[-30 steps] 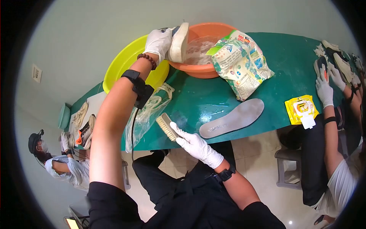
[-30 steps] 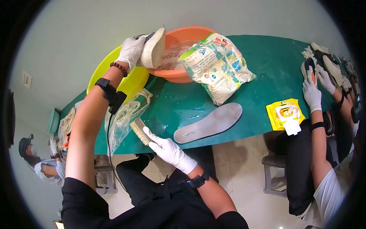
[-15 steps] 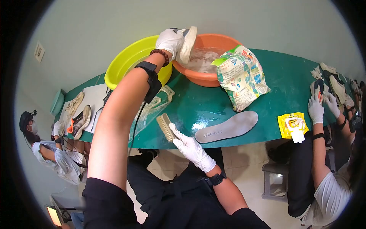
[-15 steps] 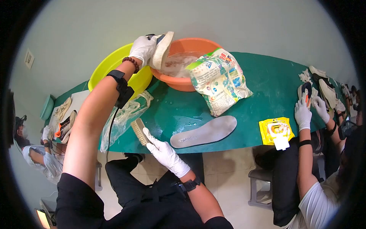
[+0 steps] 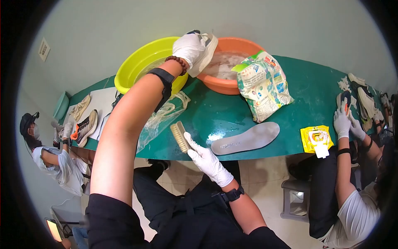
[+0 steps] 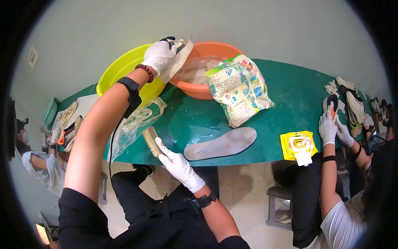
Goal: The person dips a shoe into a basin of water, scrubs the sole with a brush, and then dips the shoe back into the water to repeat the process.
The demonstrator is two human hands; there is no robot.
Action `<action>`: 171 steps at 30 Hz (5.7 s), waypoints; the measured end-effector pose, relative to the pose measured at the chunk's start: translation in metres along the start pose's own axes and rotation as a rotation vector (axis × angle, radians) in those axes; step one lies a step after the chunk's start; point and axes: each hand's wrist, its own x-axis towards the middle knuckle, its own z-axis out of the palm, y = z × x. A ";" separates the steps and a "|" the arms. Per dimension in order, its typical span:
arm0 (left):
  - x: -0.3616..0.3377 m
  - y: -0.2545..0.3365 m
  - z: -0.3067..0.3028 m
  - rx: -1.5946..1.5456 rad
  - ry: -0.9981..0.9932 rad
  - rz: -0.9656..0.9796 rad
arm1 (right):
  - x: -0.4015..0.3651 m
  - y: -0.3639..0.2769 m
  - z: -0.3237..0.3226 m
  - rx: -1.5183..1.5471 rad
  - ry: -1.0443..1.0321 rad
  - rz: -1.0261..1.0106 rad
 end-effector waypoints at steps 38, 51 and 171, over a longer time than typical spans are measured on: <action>0.000 -0.001 0.002 -0.087 0.075 -0.079 | 0.001 0.001 0.000 0.001 -0.014 0.011; -0.003 -0.057 -0.014 -0.699 0.322 -0.283 | 0.000 -0.005 0.003 0.034 0.022 0.146; -0.396 -0.262 -0.003 -1.796 -0.108 -0.965 | 0.162 0.011 0.062 -0.620 0.089 0.312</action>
